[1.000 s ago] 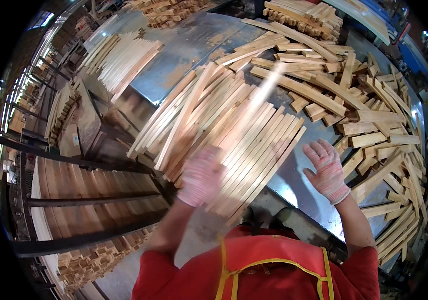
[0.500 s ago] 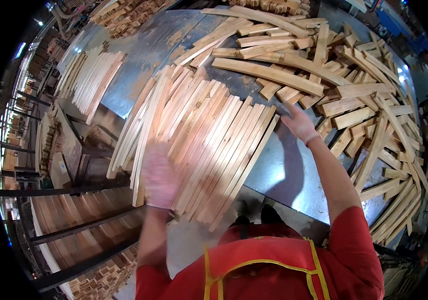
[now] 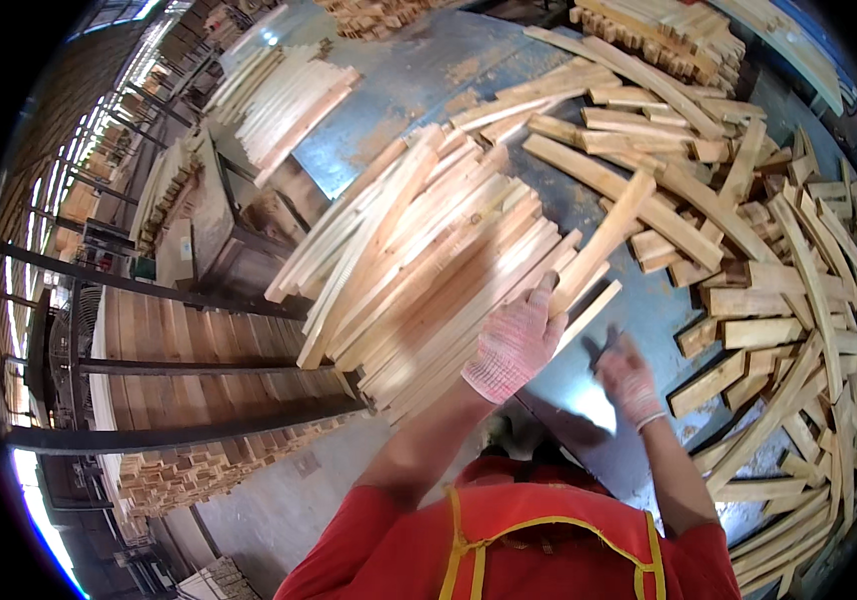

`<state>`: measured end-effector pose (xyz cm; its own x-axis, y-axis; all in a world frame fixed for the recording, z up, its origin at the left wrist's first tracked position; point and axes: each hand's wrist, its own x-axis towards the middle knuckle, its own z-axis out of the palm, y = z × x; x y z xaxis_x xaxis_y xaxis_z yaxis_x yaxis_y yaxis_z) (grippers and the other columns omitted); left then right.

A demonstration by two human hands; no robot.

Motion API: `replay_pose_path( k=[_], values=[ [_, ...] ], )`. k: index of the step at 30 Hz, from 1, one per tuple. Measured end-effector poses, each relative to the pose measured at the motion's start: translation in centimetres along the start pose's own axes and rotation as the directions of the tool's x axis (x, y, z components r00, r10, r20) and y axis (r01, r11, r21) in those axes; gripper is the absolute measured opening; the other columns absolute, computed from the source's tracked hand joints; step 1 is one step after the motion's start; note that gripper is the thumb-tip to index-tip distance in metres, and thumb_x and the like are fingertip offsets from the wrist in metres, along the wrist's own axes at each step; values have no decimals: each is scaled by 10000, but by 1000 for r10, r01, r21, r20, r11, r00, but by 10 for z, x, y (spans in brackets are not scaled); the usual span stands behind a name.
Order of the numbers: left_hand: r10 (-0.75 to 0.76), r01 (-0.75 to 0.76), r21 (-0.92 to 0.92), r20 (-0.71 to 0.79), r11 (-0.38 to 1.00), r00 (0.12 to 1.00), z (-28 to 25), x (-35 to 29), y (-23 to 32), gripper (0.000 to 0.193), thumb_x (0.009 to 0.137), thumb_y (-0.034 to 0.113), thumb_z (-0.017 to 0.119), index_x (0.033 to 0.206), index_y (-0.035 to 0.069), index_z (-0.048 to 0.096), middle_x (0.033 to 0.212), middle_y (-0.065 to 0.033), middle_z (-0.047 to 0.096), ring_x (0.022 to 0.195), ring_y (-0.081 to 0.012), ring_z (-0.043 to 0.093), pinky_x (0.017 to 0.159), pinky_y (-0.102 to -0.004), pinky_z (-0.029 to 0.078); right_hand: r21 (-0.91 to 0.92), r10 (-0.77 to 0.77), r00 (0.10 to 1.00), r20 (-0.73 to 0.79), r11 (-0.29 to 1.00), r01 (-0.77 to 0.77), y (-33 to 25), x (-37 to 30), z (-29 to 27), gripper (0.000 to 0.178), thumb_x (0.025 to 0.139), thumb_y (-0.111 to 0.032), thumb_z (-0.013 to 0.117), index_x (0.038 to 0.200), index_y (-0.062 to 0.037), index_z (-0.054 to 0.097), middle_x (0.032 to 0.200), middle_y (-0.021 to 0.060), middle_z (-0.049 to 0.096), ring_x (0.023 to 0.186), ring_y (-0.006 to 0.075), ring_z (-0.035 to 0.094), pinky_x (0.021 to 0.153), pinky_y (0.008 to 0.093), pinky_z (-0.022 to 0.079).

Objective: The person sorts wooden planks on a metal table in a workshop. They pick up individual planks from a disorganized pile and place them into a neat, vertical stack on the left side of the table. The person wears gloves and a red apron while performing this repetitive sorting task.

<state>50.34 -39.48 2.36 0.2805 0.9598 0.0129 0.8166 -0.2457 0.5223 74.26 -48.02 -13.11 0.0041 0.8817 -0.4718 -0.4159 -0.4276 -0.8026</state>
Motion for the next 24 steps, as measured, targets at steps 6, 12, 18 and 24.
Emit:
replay_pose_path(
  k=[6, 12, 18, 24],
  values=[
    [-70, 47, 314, 63, 948, 996, -32, 47, -67, 554, 969, 284, 669, 1455, 37, 575, 1139, -191, 705, 1021, -406, 709, 894, -540, 559, -358, 237, 965, 110, 915, -184, 39, 24, 111, 839, 1006, -281, 737, 1641, -119, 213, 908, 71, 659, 660, 159, 600, 561, 343, 524],
    [-36, 41, 626, -21, 779, 999, -54, -5, -186, 598, 894, 301, 709, 1426, 75, 554, 1424, -139, 528, 1399, -379, 453, 1158, -524, 381, -366, 265, 964, -2, 897, -247, 7, 22, 134, 841, 975, -364, 745, 1591, -13, 291, 981, 117, 697, 742, 190, 673, 652, 349, 617],
    [197, -186, 554, 40, 811, 980, -67, 0, -243, 656, 917, 394, 704, 1470, 91, 521, 1481, -155, 495, 1405, -394, 460, 1154, -584, 384, -327, 439, 896, -72, 838, -437, 28, 53, 150, 692, 938, -326, 808, 1438, -10, 448, 1175, 154, 703, 915, 238, 719, 702, 385, 640],
    [128, -133, 345, 37, 929, 991, -117, 54, -334, 676, 947, 423, 686, 1527, 124, 509, 1557, -138, 470, 1458, -429, 437, 1125, -599, 417, -311, 442, 874, -202, 817, -485, 23, 116, 239, 631, 941, -297, 805, 1436, -48, 504, 1136, 114, 723, 884, 230, 709, 723, 381, 623]
  ],
)
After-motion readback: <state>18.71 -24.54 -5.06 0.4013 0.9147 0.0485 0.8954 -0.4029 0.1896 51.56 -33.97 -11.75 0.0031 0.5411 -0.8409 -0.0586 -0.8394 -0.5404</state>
